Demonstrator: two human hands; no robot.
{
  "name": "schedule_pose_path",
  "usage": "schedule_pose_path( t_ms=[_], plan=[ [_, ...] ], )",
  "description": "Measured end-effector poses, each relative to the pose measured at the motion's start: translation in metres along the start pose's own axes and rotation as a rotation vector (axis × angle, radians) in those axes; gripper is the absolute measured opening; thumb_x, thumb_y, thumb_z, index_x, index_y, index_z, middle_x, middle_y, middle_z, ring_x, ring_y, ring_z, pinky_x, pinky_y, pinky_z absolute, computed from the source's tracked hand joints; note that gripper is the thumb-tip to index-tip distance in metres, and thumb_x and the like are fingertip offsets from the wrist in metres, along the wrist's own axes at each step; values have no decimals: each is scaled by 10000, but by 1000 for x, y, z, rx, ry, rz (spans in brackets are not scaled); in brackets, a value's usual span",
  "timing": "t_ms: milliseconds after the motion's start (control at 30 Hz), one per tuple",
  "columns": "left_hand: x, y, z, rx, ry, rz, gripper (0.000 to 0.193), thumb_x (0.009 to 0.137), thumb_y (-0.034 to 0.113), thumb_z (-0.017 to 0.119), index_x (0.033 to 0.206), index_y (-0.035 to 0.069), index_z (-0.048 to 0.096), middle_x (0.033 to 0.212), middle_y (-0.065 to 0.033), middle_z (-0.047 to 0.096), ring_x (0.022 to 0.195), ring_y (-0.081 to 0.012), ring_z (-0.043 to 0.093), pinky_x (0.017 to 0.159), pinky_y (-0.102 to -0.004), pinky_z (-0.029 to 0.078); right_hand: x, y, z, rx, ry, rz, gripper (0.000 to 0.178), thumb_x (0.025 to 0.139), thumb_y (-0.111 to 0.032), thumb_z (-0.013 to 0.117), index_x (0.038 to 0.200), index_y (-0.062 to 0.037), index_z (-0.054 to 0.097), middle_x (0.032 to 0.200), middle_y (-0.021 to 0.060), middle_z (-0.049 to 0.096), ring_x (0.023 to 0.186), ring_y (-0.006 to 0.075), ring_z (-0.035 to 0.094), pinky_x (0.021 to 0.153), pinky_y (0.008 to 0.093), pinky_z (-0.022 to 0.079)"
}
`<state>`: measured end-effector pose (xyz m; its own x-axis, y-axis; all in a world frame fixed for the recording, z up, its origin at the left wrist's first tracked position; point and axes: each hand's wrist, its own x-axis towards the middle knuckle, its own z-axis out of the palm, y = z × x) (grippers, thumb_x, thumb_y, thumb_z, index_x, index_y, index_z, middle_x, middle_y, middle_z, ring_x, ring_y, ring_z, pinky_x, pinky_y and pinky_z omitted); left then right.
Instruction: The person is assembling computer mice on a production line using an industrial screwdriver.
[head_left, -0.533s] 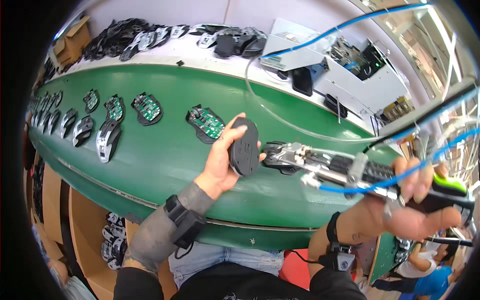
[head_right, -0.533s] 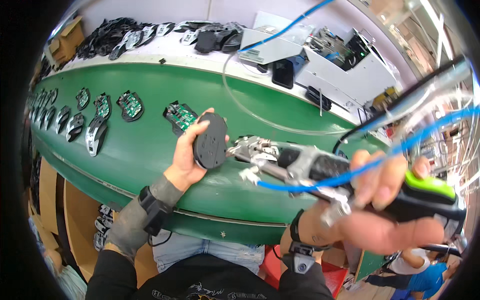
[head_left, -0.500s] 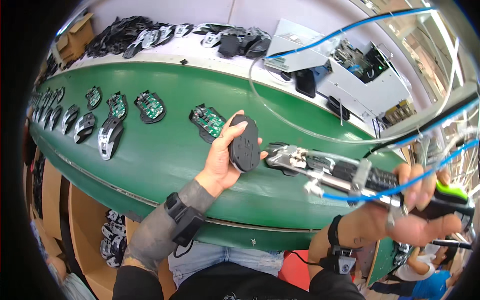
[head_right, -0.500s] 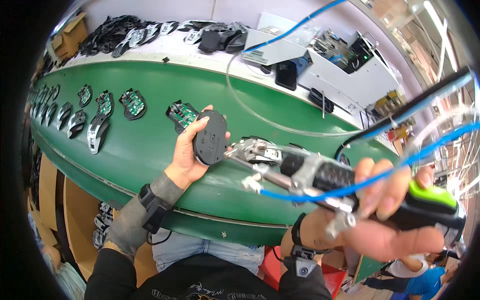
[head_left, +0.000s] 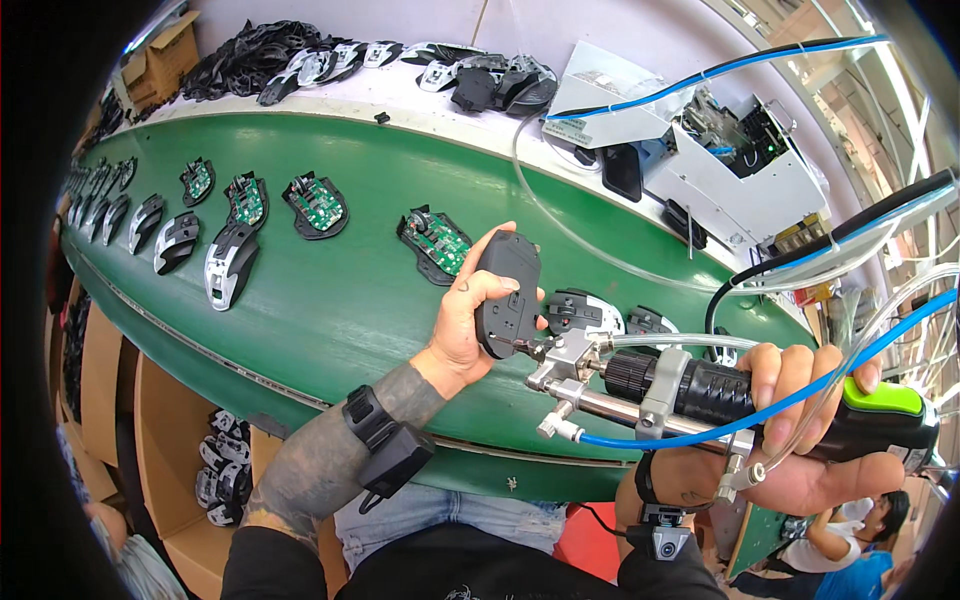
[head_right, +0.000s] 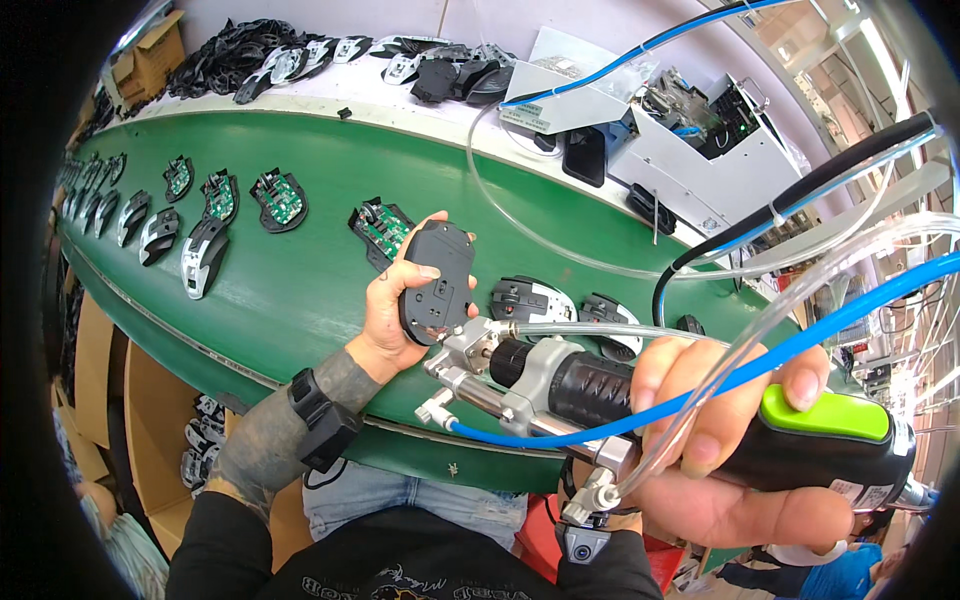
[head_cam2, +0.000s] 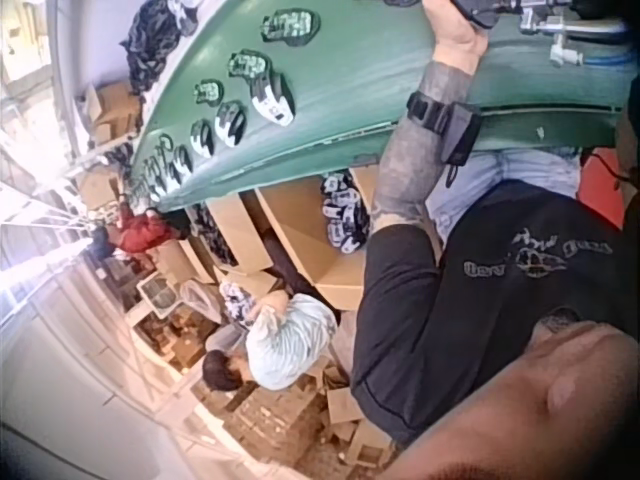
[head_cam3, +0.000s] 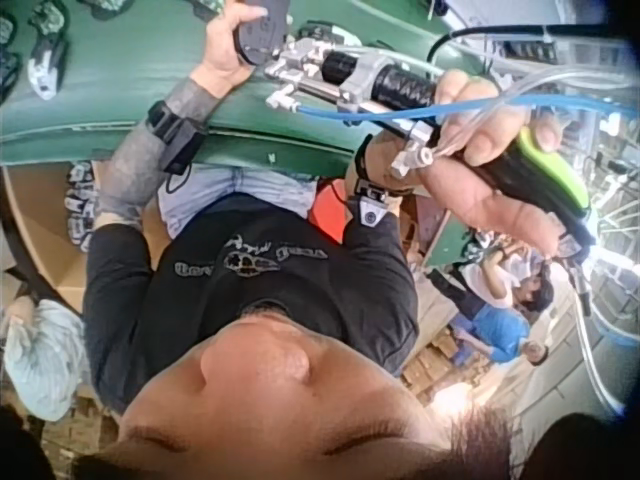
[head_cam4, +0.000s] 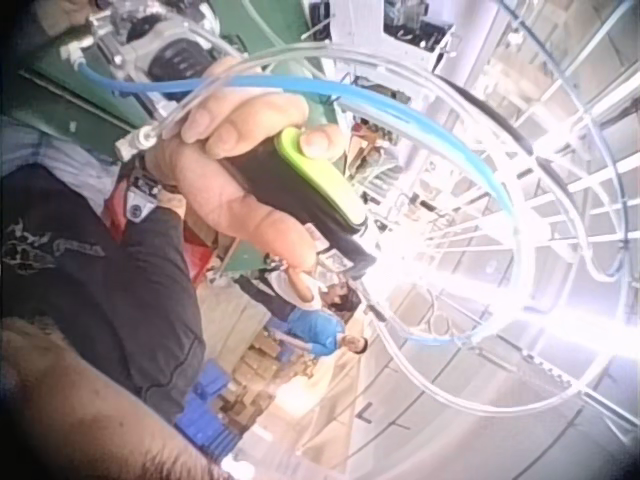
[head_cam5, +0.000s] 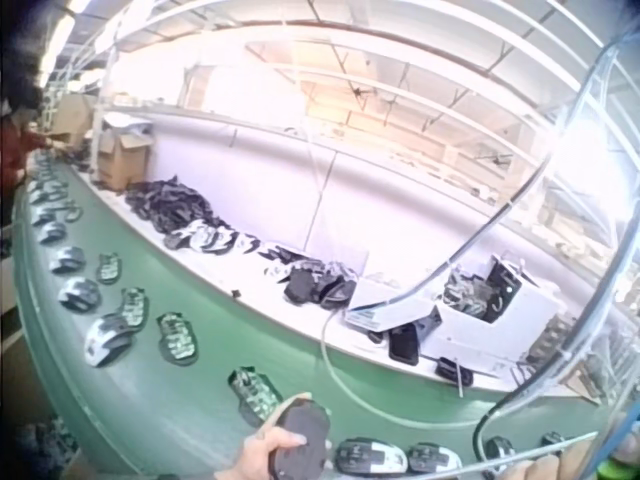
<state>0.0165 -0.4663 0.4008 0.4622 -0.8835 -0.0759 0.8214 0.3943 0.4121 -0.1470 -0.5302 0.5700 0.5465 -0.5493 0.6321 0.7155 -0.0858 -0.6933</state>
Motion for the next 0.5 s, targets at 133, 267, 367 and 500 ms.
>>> schedule_pose_path(
  t_ms=[133, 267, 367, 500],
  plan=[
    [-5, 0, 5, -48, -11, -8, 626, 721, 75, 500, 1328, 123, 354, 1135, -140, 465, 832, -242, 575, 641, -394, 559, 0, 2, 4, 25, -20, 9, 553, 806, -537, 581, 1069, -81, 410, 646, -8, 446, 559, 125, 471, 618, 270, 342],
    [-3, 3, 5, 135, 44, 70, 610, 742, 117, 509, 1330, 124, 350, 1098, -122, 471, 833, -232, 571, 629, -385, 553, 2, 4, 11, 45, -49, 13, 557, 807, -530, 585, 1075, -78, 399, 648, -7, 446, 558, 118, 465, 623, 270, 347],
    [1, 13, 2, 247, 181, 147, 586, 745, 179, 511, 1307, 123, 354, 1145, -126, 475, 859, -251, 563, 681, -411, 530, 6, -9, -4, -7, -38, 70, 598, 787, -591, 571, 1099, -113, 394, 688, 20, 521, 600, 155, 522, 648, 318, 395],
    [6, 24, -1, -41, 93, 89, 571, 739, 186, 528, 1289, 156, 377, 1122, -102, 466, 862, -232, 557, 715, -433, 523, 5, -28, -14, -22, -11, -12, 625, 802, -606, 531, 1120, -91, 377, 691, 6, 503, 611, 136, 483, 664, 303, 362]
  ],
)
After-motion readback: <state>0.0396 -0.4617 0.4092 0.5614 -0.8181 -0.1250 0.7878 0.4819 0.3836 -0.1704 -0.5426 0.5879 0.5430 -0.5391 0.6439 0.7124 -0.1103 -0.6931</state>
